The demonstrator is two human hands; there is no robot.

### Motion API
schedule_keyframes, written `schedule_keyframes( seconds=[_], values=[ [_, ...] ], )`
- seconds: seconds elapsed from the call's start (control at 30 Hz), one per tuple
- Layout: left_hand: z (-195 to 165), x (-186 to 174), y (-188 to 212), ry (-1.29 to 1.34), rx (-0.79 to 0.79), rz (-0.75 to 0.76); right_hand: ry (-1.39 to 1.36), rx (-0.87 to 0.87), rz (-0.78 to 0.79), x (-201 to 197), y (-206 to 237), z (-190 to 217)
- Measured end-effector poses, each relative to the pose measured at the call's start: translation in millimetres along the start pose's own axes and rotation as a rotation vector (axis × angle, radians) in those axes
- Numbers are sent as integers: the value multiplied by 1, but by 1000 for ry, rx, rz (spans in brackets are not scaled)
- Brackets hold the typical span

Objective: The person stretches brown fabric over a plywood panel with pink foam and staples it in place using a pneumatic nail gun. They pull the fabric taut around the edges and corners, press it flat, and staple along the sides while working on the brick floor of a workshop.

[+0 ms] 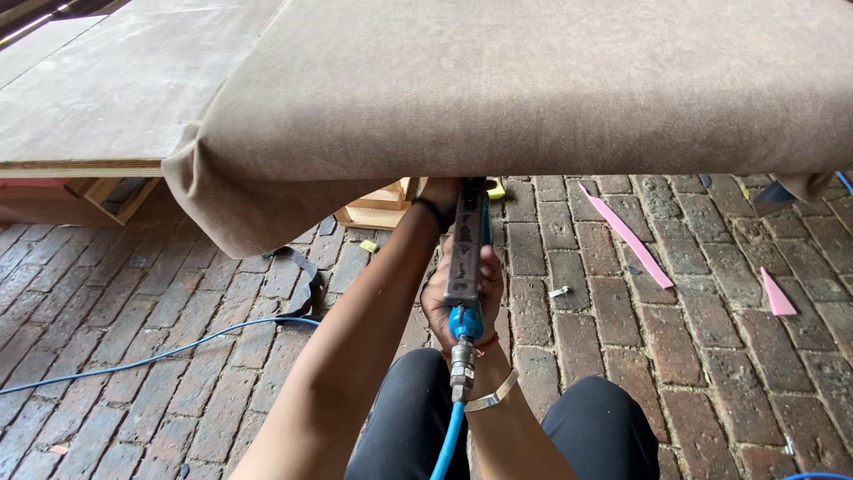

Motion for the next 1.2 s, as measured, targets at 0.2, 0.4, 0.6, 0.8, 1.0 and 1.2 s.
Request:
schedule_keyframes(
  seconds=[0.2, 0.4, 0.6, 0.8, 1.0, 1.2],
  values=[
    [2, -82, 133, 64, -429, -356, 12, 114, -38, -16, -12, -23],
    [-43, -138, 223, -51, -477, -270, 938, -151, -262, 46, 17, -32],
    [-85, -152, 225, -43, -306, -217, 1770, -472, -364, 166, -96, 18],
    [-141, -148, 219, -77, -106, -257, 1906, -13, -338, 188, -241, 73],
    [-162, -149, 223, -77, -47, -401, 2222, -18, -417, 173, -244, 82],
    [-179, -130, 243, -179, -41, -505, 2764, 157, -560, 178, -245, 51]
  ],
)
Point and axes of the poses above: each hand's wrist, its own y-axis away from the middle knuckle, its own x-axis out of the palm, z = x × y, the point moved 5 cm from there along -y, towards the middle knuckle, and after that the axes turned 13 degrees about y, right-handed, at the moved point
